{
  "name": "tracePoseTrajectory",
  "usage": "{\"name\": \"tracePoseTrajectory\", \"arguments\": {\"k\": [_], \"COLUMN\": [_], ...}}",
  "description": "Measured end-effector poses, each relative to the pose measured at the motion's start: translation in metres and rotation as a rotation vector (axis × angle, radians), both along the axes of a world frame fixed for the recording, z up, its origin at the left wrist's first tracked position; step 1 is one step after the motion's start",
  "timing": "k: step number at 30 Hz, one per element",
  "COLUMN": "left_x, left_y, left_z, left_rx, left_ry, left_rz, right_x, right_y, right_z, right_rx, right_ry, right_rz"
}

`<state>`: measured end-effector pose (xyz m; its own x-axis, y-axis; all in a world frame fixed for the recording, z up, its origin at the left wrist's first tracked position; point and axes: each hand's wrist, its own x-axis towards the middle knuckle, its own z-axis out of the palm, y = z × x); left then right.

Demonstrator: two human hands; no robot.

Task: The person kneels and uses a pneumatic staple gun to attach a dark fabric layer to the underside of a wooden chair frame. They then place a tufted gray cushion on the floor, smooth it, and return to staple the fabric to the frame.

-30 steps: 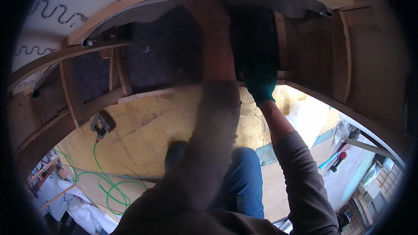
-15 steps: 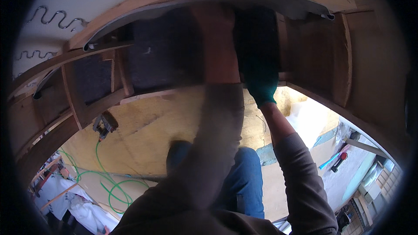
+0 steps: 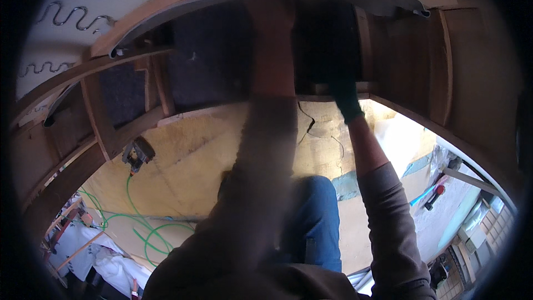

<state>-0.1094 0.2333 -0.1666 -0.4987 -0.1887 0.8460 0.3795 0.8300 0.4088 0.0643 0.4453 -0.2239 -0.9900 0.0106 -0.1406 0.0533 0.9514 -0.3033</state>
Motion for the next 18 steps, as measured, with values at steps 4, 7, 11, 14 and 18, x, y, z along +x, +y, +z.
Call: {"name": "tracePoseTrajectory", "arguments": {"k": [4, 7, 11, 14, 18], "left_x": [-0.002, -0.003, -0.006, -0.007, -0.005], "left_y": [0.004, 0.001, -0.008, -0.01, -0.004], "left_z": [-0.012, -0.016, -0.008, 0.003, 0.014], "left_rx": [0.715, 0.882, 0.894, 1.303, 1.419], "left_ry": [-0.189, -0.219, -0.076, -0.138, -0.151], "left_rz": [-0.484, -0.617, -0.747, -0.79, -0.809], "right_x": [-0.096, -0.131, -0.137, -0.135, -0.139], "right_y": [-0.012, -0.038, -0.046, -0.043, -0.046], "right_z": [0.011, 0.02, 0.044, 0.057, 0.058], "right_rx": [-0.186, -0.153, -0.201, -0.229, -0.255], "right_ry": [0.499, 0.729, 0.657, 0.641, 0.634], "right_rz": [0.139, 0.181, 0.175, 0.193, 0.217]}}
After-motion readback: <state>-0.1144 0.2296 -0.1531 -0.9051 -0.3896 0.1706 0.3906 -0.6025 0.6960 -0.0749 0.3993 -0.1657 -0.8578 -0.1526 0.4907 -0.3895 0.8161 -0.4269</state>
